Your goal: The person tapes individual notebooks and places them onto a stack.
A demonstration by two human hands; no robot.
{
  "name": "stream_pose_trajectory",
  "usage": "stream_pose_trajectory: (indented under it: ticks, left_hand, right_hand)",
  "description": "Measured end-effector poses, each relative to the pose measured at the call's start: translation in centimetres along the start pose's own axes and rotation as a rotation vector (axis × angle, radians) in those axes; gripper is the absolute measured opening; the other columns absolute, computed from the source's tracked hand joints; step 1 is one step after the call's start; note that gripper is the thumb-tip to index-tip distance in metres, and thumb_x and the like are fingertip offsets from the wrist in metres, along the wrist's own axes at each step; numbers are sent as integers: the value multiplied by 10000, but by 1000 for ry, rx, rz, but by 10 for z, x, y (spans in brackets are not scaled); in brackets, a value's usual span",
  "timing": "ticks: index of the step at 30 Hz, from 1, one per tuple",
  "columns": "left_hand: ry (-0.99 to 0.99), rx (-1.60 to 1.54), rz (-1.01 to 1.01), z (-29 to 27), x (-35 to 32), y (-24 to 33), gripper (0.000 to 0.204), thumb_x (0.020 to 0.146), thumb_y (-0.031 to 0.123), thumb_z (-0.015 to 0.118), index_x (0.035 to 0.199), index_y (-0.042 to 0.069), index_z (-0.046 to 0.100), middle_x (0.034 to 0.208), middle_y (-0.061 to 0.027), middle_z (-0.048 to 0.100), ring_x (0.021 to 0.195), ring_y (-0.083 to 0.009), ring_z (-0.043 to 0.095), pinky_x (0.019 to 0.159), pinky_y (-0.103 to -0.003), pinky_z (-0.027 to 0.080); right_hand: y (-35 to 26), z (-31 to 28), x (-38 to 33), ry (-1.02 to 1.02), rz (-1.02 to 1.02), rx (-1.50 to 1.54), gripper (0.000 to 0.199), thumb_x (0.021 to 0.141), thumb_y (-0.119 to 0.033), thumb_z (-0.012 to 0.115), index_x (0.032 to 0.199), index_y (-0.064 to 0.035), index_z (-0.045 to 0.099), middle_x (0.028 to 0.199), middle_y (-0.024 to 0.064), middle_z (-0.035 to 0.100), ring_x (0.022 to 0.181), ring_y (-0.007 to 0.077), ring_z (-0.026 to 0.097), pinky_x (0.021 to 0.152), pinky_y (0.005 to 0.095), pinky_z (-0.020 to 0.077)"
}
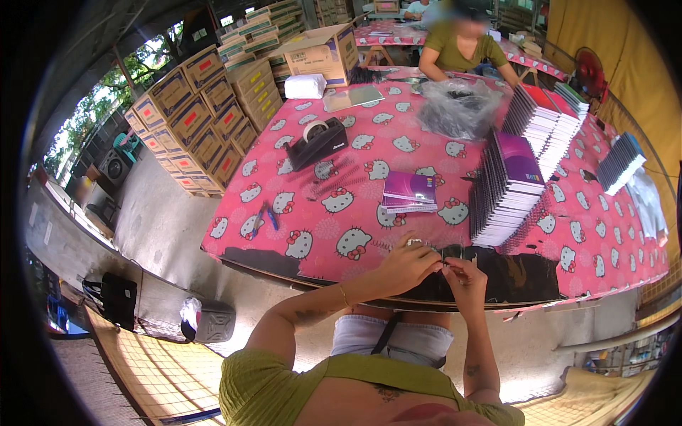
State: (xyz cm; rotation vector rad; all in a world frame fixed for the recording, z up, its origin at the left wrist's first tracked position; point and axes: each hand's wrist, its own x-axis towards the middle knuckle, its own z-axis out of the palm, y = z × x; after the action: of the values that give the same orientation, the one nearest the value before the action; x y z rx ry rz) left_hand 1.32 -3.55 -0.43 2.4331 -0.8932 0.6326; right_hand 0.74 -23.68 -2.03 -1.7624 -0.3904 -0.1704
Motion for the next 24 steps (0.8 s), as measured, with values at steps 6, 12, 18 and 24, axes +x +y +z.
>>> stream_pose_trajectory:
  ticks: [6,12,18,24]
  left_hand:
    - [-6,2,-5,-2,-1,2,162,960,253,622,1026,105,634,946,-53,670,904,-248,656,1059,-518,370]
    - [37,8,19,1,-1,2,173,939,250,654,1030,102,653,917,-57,672,888,-249,662,1026,-504,399]
    - [47,15,25,0,-1,3,180,933,249,661,1038,102,661,931,-55,672,896,-250,662,1017,-496,404]
    - [61,2,13,-1,-1,5,194,934,256,657,1053,103,661,949,-60,670,909,-256,653,1005,-485,411]
  right_hand:
    - [-5,0,2,-15,-5,20,195,893,-12,712,1078,48,692,959,121,716,866,142,693,782,297,587]
    - [9,-10,6,-82,44,86,173,907,-39,706,1066,29,705,959,108,721,854,128,686,774,281,580]
    - [4,-17,10,-153,71,66,172,897,-33,713,1055,33,704,949,108,724,846,128,691,769,283,579]
    - [-11,-15,11,-160,41,-1,172,892,-24,713,1051,40,697,946,114,731,842,139,703,766,272,574]
